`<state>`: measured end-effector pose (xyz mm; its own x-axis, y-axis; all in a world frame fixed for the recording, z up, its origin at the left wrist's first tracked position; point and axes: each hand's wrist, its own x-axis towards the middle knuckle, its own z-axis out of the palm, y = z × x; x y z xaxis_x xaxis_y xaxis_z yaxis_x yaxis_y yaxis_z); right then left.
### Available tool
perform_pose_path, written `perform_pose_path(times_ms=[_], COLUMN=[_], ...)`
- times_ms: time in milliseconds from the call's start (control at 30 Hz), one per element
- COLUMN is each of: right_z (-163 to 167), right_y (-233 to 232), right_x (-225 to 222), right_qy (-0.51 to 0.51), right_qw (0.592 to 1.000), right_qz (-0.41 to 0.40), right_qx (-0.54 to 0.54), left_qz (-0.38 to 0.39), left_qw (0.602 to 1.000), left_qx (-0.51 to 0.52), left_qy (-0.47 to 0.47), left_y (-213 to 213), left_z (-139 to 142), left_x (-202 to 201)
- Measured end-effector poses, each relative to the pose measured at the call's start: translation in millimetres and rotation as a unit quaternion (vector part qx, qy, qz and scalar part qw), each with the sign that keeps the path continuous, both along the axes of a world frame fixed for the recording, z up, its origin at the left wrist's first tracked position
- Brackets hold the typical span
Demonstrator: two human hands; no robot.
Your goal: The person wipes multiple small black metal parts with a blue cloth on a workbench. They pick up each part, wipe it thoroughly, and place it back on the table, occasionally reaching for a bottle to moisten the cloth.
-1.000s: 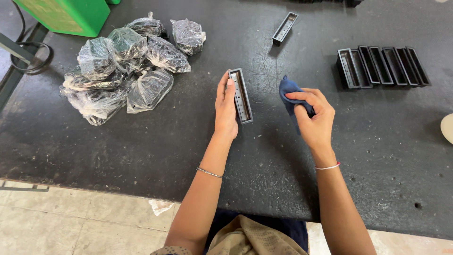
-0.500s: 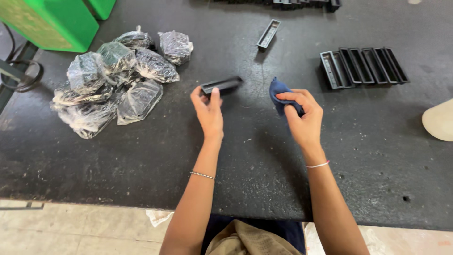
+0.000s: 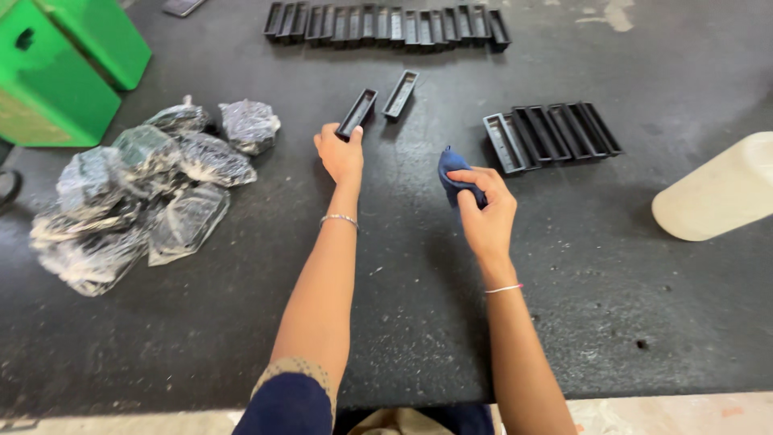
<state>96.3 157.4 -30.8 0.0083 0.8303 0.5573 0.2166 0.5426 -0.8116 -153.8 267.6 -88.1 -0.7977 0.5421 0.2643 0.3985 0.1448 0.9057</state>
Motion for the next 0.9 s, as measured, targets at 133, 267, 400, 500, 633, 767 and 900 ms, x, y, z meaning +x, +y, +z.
perform_pose_path(times_ms=[133,267,400,500,633,767,900], right_z=[-2,-8,-17,-25,-35,-45,-50], right_y=[14,25,39,49,54,57,58], right_x=[15,34,58,74,87,89,88], right_qy=[0.025,0.035,0.152,0.351,0.467,0.461,0.444], right_qw=[0.999,0.997,0.980,0.924,0.872,0.875,0.881], right_qz=[-0.027,-0.067,-0.123,-0.114,-0.082,-0.089,-0.099], right_qx=[0.009,0.028,-0.023,-0.097,-0.118,-0.118,-0.127], left_qz=[-0.018,-0.093,-0.020,-0.064,-0.176,-0.220,-0.241], left_qw=[0.999,0.995,0.992,0.981,0.978,0.962,0.962], left_qx=[0.000,-0.022,0.066,0.093,-0.029,-0.136,-0.058], left_qy=[0.030,0.020,0.107,0.156,0.110,0.088,0.112], left_y=[46,74,67,45,31,38,44], left_z=[-1,6,11,19,23,10,-3], left_x=[14,23,46,89,171,218,206])
